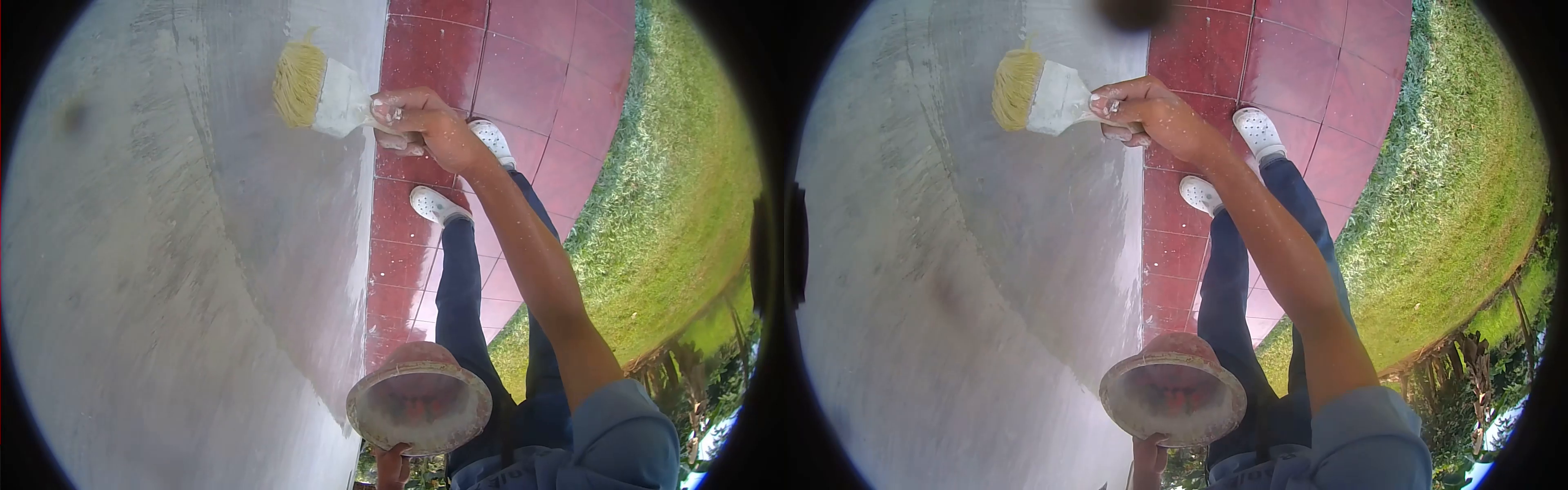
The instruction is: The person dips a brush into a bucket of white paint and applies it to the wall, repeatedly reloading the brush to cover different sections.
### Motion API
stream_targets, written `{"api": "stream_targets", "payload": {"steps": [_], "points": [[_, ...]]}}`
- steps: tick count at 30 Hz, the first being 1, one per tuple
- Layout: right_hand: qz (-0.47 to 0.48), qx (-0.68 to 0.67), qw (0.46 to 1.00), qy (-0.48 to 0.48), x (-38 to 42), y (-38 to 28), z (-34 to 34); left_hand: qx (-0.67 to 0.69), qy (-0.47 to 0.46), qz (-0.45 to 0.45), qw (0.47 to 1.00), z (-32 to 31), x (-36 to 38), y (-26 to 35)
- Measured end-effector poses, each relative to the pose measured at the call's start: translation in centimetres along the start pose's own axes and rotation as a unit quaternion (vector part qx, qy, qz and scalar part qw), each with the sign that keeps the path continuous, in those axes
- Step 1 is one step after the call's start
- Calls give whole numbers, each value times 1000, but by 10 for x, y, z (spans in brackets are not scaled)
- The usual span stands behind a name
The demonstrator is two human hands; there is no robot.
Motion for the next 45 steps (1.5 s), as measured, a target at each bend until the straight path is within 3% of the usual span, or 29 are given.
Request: {"api": "stream_targets", "payload": {"steps": [1,3,5,6,8,10,12,14,15,17,19,22,24,27,30,31,33,34,35,36,37,38,39,40,41,42,43,44,45], "points": [[17,-68,997,19,-8,14,0,22,-4,3,1000,1,-1,0],[-94,49,992,-67,-59,114,39,-3,-3,24,1000,11,-5,-2],[-139,402,904,35,-61,144,70,-28,-8,43,999,5,-8,1],[-133,404,904,36,-63,137,79,-26,-19,39,999,-7,-3,9],[-160,542,825,28,-60,133,83,-21,-19,41,999,-7,3,5],[-29,541,838,57,-55,87,49,40,-24,-5,999,3,-5,-11],[-21,507,858,74,-15,-8,0,32,-11,1,999,-10,2,-7],[78,388,912,105,16,-63,-22,24,-5,2,1000,-12,6,-8],[82,389,912,104,17,-67,-22,18,-3,-13,1000,-12,4,-12],[167,113,979,34,15,-79,-22,16,-6,-34,999,-11,3,-14],[159,85,983,36,-23,-26,-26,38,-26,-29,999,-14,0,-14],[68,256,961,72,-45,115,-1,17,-14,4,1000,-10,-3,-14],[-133,500,856,1,-34,136,46,-8,-27,6,1000,-5,-5,-13],[-206,541,815,-14,-11,108,56,-1,-33,-21,999,-6,1,-14],[-54,536,839,74,-26,24,10,54,-36,-44,997,-21,-1,-11],[15,531,840,112,-27,-17,-4,63,-35,-34,997,-18,0,-8],[107,385,907,131,-3,-99,-21,53,-35,-63,996,-9,-7,-12],[115,387,905,132,-5,-104,-19,50,-39,-88,994,-9,-9,-13],[188,159,962,122,-10,-108,-12,64,-51,-93,992,-12,-8,-11],[250,-78,960,99,-12,-109,-8,66,-61,-100,991,-13,-10,-10],[285,-96,939,167,-13,-96,-23,72,-65,-106,990,-12,-11,-8],[263,-66,937,220,-24,-58,-33,80,-70,-111,988,-12,-12,-7],[191,59,965,168,-43,7,-35,81,-79,-121,986,-11,-15,-7],[-10,229,971,71,-50,78,-28,70,-103,-137,983,-8,-16,-10],[140,436,884,94,-40,147,-4,58,-125,-154,978,-7,-16,-10],[-165,447,877,61,6,114,-2,57,-129,-162,977,-10,-13,-7],[-202,577,789,-65,38,98,2,73,-138,-161,975,-13,-9,-6],[-249,609,743,-120,51,117,13,89,-145,-157,973,-5,-6,-5],[-228,566,790,-70,80,114,24,100,-140,-164,971,-3,-8,-9]]}}
Point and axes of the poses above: each hand's wrist, its own x-axis away from the middle knuckle, its own z-axis out of the back of the hand, y = z × x, the point moved 1 cm from there along -x, towards the middle knuckle, and after that the axes turned 3 degrees about z, right-handed, at the moved point
